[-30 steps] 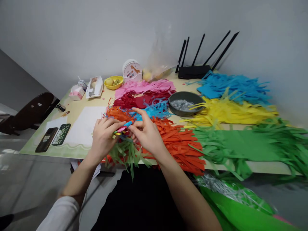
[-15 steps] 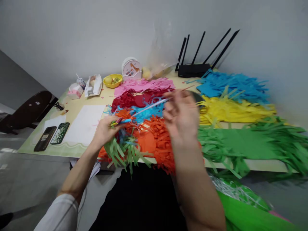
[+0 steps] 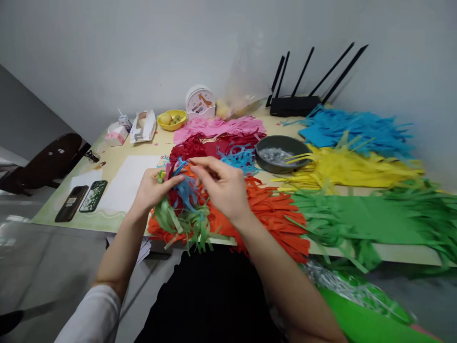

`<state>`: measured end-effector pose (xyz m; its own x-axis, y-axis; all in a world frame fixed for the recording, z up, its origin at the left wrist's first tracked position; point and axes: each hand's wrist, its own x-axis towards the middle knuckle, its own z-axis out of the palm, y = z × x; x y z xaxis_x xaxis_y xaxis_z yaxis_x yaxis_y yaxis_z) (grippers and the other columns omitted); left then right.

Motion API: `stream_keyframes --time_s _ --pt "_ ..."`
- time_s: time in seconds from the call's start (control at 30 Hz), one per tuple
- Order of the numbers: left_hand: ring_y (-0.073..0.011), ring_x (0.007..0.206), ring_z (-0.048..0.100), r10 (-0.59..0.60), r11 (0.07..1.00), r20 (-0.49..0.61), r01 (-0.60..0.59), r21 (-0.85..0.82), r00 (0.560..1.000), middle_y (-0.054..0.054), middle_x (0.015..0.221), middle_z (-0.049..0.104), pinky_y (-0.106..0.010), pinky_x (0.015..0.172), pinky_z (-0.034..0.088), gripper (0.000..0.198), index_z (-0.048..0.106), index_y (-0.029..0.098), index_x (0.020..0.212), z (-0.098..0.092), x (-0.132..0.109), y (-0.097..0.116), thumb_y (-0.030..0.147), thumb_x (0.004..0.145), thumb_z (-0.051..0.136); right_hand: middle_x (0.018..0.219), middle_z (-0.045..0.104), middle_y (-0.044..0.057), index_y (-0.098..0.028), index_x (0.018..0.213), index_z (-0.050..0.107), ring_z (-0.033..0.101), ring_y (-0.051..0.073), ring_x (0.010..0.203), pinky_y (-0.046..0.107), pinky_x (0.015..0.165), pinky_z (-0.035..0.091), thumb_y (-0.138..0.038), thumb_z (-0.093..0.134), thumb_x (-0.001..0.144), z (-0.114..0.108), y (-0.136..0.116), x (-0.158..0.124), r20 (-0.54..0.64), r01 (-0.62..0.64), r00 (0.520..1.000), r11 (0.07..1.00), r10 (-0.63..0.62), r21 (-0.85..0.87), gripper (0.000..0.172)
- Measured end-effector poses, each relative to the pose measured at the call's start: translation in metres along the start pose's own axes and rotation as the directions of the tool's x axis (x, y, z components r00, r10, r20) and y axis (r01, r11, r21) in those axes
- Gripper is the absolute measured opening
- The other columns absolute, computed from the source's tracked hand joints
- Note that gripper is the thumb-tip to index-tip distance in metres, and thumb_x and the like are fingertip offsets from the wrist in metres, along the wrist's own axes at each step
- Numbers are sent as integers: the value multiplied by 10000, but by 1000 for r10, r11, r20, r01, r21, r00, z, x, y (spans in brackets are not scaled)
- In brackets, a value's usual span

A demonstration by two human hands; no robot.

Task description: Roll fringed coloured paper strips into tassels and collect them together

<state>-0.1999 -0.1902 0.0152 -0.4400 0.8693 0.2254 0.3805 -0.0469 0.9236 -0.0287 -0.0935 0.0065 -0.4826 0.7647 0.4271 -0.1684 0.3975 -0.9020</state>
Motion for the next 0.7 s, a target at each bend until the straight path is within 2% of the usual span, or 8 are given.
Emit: stream_keyframes --time_s 0.07,0.17,0.27,0.37,0.53,0.7 --pt "-107 555 456 42 998 101 -47 43 994 20 575 552 -231 535 360 304 666 157 623 2 -6 5 402 783 748 665 664 -11 -208 1063 724 607 130 532 266 530 518 -353 645 900 21 1 -4 59 -38 998 999 37 27 232" --pt "-109 549 492 0 999 142 5 -37 990 6 596 589 -232 535 398 370 691 146 675 0 -11 2 487 819 703 647 659 -14 -204 979 706 606 135 528 265 523 521 -343 651 878 24 1 -4 58 -57 997 998 55 37 181" --pt "-122 582 579 -79 977 82 93 -193 994 -12 666 677 -239 586 478 379 767 139 820 0 -12 -7 512 756 764 636 648 -19 -205 987 699 592 133 525 258 519 500 -343 651 874 17 -2 -9 26 -44 999 999 44 9 184" --pt "-144 664 655 -98 963 -35 86 -257 995 -40 795 750 -253 658 532 408 790 152 975 1 -13 -11 471 723 811 571 600 -40 -193 974 691 538 113 485 238 495 436 -329 641 886 17 -6 -20 16 -38 999 997 39 -62 169" --pt "-146 667 672 -64 982 -128 39 -184 990 -40 806 766 -244 653 540 346 799 161 964 5 -19 -7 424 739 807 557 579 -42 -176 864 670 497 93 485 222 500 385 -312 621 888 22 -8 -32 63 -54 996 990 63 -134 147" --pt "-180 767 697 67 997 -165 -72 -25 984 -48 874 779 -276 725 547 234 802 183 951 6 -22 -2 351 793 767 524 533 -54 -176 850 667 456 89 458 222 480 353 -315 610 883 20 -6 -30 67 -67 995 987 77 -146 153"
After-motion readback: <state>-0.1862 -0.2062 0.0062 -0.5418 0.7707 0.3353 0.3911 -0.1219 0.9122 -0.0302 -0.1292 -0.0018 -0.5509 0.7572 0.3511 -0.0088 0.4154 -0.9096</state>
